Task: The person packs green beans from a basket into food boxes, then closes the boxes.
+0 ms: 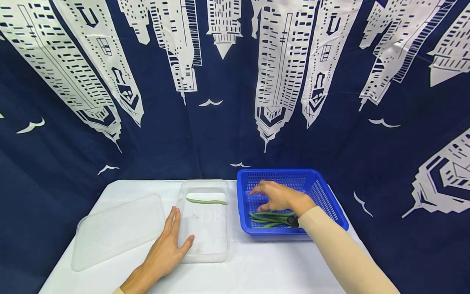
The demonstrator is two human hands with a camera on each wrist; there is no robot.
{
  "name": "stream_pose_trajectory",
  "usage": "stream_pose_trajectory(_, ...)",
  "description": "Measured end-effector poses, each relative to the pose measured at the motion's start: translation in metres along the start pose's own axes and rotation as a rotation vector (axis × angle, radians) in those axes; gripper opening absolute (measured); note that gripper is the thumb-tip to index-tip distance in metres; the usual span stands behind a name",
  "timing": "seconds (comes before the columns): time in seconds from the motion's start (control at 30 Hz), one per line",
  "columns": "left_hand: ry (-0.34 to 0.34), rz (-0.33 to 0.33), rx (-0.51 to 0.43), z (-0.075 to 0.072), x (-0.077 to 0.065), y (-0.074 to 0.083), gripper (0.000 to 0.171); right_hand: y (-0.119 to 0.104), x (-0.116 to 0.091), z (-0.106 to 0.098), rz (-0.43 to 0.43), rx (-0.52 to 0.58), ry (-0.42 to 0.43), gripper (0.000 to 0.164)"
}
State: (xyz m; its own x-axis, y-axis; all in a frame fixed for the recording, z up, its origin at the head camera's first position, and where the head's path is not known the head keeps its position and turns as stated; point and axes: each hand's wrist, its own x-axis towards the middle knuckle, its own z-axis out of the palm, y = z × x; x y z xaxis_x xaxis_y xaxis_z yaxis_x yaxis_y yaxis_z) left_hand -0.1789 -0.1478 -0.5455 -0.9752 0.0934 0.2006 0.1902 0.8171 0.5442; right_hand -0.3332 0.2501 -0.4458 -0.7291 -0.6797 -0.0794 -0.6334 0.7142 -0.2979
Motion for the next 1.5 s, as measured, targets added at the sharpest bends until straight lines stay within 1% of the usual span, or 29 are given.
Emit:
stream_pose_trajectory(0.17, 0.005, -0.005, 0.004, 0.0, -0.002, -0.002, 0.1, 0.009, -0.001, 0.009, -0.02, -0.027, -0.081, 0.06)
stream_pose_trajectory(0.27, 0.014, -0.004, 0.011, 0.001, -0.003, -0.003, 0.101, 0.011, 0.001, 0.016, -0.048, -0.089, -0.13, 0.064)
stream_pose_trajectory(0.33, 0.021, 0.001, 0.015, 0.001, -0.004, -0.004, 0.101, 0.011, 0.001, 0.02, -0.047, -0.12, -0.168, 0.068)
stream_pose_trajectory(0.43, 0.016, 0.001, 0.011, 0.0, -0.005, -0.004, 0.101, 0.009, 0.002, 0.024, -0.014, -0.14, -0.221, 0.074)
stream_pose_trajectory(0.53, 0.004, -0.01, 0.006, -0.001, -0.006, -0.004, 0.101, 0.007, 0.003, 0.027, 0.031, -0.154, -0.255, 0.079)
stream_pose_trajectory(0.63, 0.001, -0.019, 0.004, -0.001, -0.007, -0.003, 0.1, 0.007, 0.006, 0.03, 0.038, -0.205, -0.275, 0.083)
stream_pose_trajectory(0.77, -0.007, -0.03, -0.005, -0.001, -0.006, -0.003, 0.101, 0.009, 0.011, 0.036, 0.009, -0.292, -0.283, 0.085)
stream_pose_trajectory(0.83, -0.009, -0.031, -0.008, 0.0, -0.006, -0.003, 0.101, 0.011, 0.013, 0.038, -0.007, -0.313, -0.275, 0.084)
stream_pose_trajectory(0.93, -0.009, -0.028, -0.007, 0.001, -0.005, -0.003, 0.101, 0.012, 0.015, 0.04, -0.006, -0.334, -0.275, 0.084)
stream_pose_trajectory(1.03, -0.007, -0.028, -0.005, 0.002, -0.004, -0.003, 0.101, 0.013, 0.016, 0.038, -0.015, -0.324, -0.272, 0.077)
stream_pose_trajectory(1.13, 0.002, -0.027, -0.004, 0.002, -0.003, -0.002, 0.101, 0.014, 0.017, 0.035, -0.011, -0.299, -0.268, 0.064)
stream_pose_trajectory(1.27, 0.012, -0.021, -0.007, 0.002, -0.002, -0.002, 0.1, 0.019, 0.019, 0.032, 0.038, -0.247, -0.276, 0.053)
stream_pose_trajectory(1.33, 0.014, -0.017, -0.007, 0.003, -0.001, -0.001, 0.1, 0.023, 0.019, 0.031, 0.058, -0.221, -0.273, 0.05)
stream_pose_trajectory(1.43, 0.014, -0.019, -0.005, 0.003, 0.0, -0.001, 0.1, 0.029, 0.02, 0.03, 0.065, -0.195, -0.237, 0.045)
stream_pose_trajectory(1.5, 0.012, -0.02, -0.007, 0.003, 0.0, 0.0, 0.1, 0.032, 0.019, 0.028, 0.046, -0.186, -0.195, 0.043)
